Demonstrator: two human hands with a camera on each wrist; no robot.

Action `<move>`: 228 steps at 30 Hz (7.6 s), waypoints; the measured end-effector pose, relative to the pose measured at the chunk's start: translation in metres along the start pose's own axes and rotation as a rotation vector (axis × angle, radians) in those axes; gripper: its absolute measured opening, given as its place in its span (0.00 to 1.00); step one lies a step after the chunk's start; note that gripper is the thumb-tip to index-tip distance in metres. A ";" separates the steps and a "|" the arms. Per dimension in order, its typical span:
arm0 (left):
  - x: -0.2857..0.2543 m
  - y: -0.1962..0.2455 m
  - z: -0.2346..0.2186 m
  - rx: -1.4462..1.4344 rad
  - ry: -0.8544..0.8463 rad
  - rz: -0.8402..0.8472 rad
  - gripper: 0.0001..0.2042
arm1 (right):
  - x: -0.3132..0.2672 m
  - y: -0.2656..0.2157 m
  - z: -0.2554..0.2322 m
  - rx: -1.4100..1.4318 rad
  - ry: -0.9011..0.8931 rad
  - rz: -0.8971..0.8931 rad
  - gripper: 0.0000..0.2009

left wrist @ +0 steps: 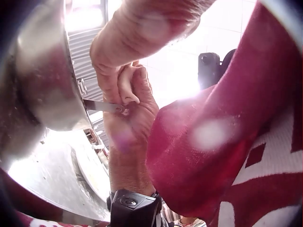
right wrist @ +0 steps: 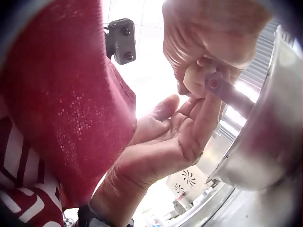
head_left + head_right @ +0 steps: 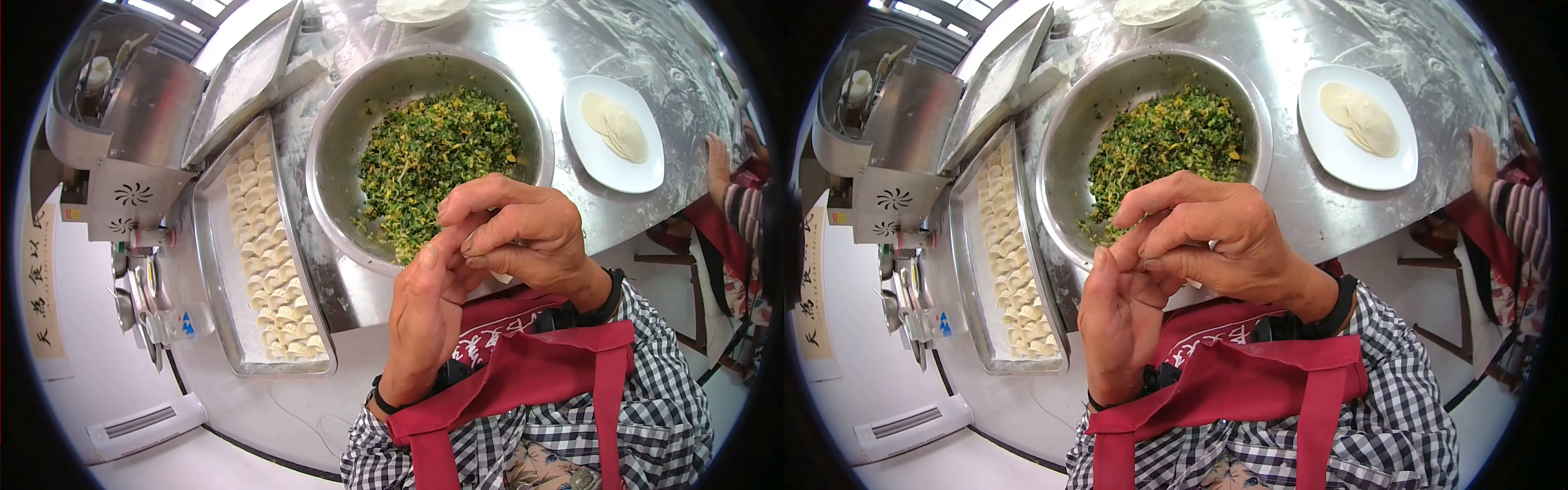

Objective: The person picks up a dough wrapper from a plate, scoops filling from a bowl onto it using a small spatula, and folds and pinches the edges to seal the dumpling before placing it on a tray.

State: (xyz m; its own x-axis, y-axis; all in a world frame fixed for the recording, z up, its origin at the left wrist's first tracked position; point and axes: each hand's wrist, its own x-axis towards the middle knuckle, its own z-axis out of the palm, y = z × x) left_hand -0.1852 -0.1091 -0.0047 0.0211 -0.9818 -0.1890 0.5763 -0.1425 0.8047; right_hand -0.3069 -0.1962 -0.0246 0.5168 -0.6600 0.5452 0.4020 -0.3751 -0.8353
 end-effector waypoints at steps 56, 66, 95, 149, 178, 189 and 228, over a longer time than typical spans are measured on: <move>0.005 0.000 0.004 -0.204 0.037 0.049 0.16 | 0.001 -0.003 -0.002 -0.067 -0.033 0.036 0.09; 0.004 0.001 0.003 -0.176 0.053 0.010 0.16 | 0.006 -0.007 0.002 -0.208 0.035 -0.048 0.07; 0.014 -0.005 -0.011 -0.545 -0.117 -0.081 0.17 | 0.003 -0.005 -0.002 -0.194 0.061 -0.200 0.05; 0.007 0.000 0.020 -0.955 -0.413 -0.272 0.12 | -0.005 -0.019 0.003 -0.501 0.167 -0.461 0.06; 0.013 -0.004 0.017 -1.038 -0.445 -0.323 0.10 | -0.006 -0.017 -0.003 -0.517 0.086 -0.414 0.08; 0.013 -0.015 0.006 -0.872 -0.106 -0.230 0.14 | -0.004 -0.019 -0.003 -0.432 0.088 -0.392 0.05; 0.005 -0.001 0.015 -0.382 -0.175 -0.146 0.22 | -0.006 -0.029 -0.011 -0.195 -0.129 -0.014 0.12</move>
State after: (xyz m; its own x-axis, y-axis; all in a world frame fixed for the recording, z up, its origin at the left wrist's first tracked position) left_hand -0.1979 -0.1161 0.0025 -0.2029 -0.9660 -0.1604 0.8241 -0.2569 0.5049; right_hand -0.3300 -0.1888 -0.0045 0.6098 -0.5701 0.5506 0.2624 -0.5103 -0.8190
